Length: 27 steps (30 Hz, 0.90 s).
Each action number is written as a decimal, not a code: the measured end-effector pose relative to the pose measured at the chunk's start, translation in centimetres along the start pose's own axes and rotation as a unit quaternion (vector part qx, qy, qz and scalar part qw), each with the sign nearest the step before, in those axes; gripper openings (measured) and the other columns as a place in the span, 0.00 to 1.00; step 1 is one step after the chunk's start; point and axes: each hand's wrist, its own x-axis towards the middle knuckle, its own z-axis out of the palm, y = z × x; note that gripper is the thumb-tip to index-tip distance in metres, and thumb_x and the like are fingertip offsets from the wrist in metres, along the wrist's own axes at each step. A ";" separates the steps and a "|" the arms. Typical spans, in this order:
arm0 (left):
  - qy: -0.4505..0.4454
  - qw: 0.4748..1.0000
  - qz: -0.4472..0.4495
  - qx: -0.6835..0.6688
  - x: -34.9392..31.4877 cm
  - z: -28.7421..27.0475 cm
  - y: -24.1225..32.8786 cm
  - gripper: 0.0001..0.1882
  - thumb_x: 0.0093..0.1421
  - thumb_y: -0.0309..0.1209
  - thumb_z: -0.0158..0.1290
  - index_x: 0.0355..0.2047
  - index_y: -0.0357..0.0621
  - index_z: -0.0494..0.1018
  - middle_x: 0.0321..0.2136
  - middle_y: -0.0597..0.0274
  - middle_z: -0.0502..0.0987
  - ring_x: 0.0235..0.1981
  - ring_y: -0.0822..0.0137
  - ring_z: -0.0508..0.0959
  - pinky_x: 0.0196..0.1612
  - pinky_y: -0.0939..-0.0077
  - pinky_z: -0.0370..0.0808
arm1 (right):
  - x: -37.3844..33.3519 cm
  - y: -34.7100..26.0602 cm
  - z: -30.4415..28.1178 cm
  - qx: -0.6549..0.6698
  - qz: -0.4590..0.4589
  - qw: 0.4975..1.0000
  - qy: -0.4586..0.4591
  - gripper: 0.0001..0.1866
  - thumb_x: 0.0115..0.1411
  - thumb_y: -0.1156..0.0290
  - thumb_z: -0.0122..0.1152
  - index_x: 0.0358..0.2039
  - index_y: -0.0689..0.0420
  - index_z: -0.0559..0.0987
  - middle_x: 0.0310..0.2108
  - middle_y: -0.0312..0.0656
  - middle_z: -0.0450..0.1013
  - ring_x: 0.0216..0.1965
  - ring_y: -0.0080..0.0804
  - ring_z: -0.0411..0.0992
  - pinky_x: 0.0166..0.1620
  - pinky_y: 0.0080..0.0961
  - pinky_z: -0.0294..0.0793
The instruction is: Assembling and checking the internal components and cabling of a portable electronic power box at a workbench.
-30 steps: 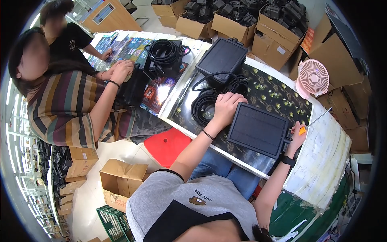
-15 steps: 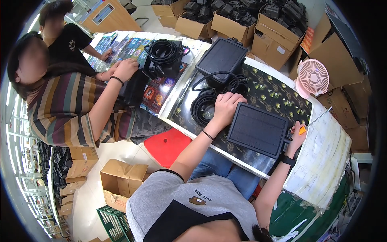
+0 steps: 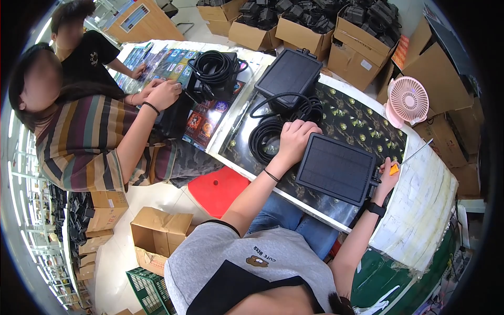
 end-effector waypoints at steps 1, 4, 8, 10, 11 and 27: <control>-0.001 1.000 0.000 -0.002 0.0 0.0 0.0 0.07 0.53 0.40 0.52 0.32 0.60 0.77 0.33 0.82 0.75 0.33 0.75 0.72 0.38 0.75 0.62 | 0.0 0.0 0.0 -0.002 0.000 1.000 0.000 0.11 0.63 0.69 0.62 0.32 0.53 0.67 0.21 0.31 0.66 0.22 0.16 0.66 0.26 0.12 0.64; 0.003 1.000 0.000 0.000 0.0 0.1 0.0 0.07 0.53 0.40 0.52 0.32 0.61 0.77 0.33 0.82 0.75 0.33 0.74 0.72 0.38 0.75 0.62 | 0.0 -0.1 0.0 0.000 -0.001 1.000 -0.003 0.11 0.63 0.69 0.62 0.31 0.53 0.67 0.21 0.31 0.66 0.22 0.16 0.66 0.25 0.12 0.64; 0.003 1.000 0.000 -0.002 0.0 0.0 0.0 0.07 0.53 0.40 0.52 0.32 0.61 0.77 0.33 0.81 0.75 0.33 0.74 0.72 0.38 0.75 0.62 | 0.0 -0.1 0.0 -0.001 -0.002 1.000 -0.003 0.11 0.63 0.69 0.62 0.31 0.53 0.67 0.21 0.31 0.66 0.22 0.16 0.66 0.25 0.12 0.64; 0.002 1.000 0.001 -0.002 0.0 0.0 0.0 0.07 0.53 0.40 0.52 0.32 0.60 0.77 0.33 0.81 0.75 0.34 0.74 0.72 0.38 0.75 0.62 | -0.1 -0.1 0.1 0.003 0.001 1.000 -0.002 0.11 0.63 0.69 0.62 0.31 0.53 0.66 0.21 0.31 0.66 0.22 0.16 0.65 0.25 0.12 0.63; 0.002 1.000 0.001 -0.002 0.0 0.0 0.0 0.07 0.53 0.40 0.52 0.32 0.60 0.77 0.33 0.81 0.75 0.34 0.74 0.72 0.38 0.75 0.62 | -0.1 -0.1 0.1 0.003 0.001 1.000 -0.002 0.11 0.63 0.69 0.62 0.31 0.53 0.66 0.21 0.31 0.66 0.22 0.16 0.65 0.25 0.12 0.63; -0.002 1.000 0.002 0.008 -0.3 0.2 -0.1 0.07 0.53 0.40 0.52 0.32 0.61 0.77 0.34 0.82 0.75 0.34 0.75 0.72 0.38 0.75 0.62 | 0.1 0.4 -0.1 0.009 0.002 1.000 -0.007 0.11 0.63 0.69 0.61 0.31 0.52 0.67 0.20 0.31 0.67 0.21 0.16 0.65 0.25 0.12 0.63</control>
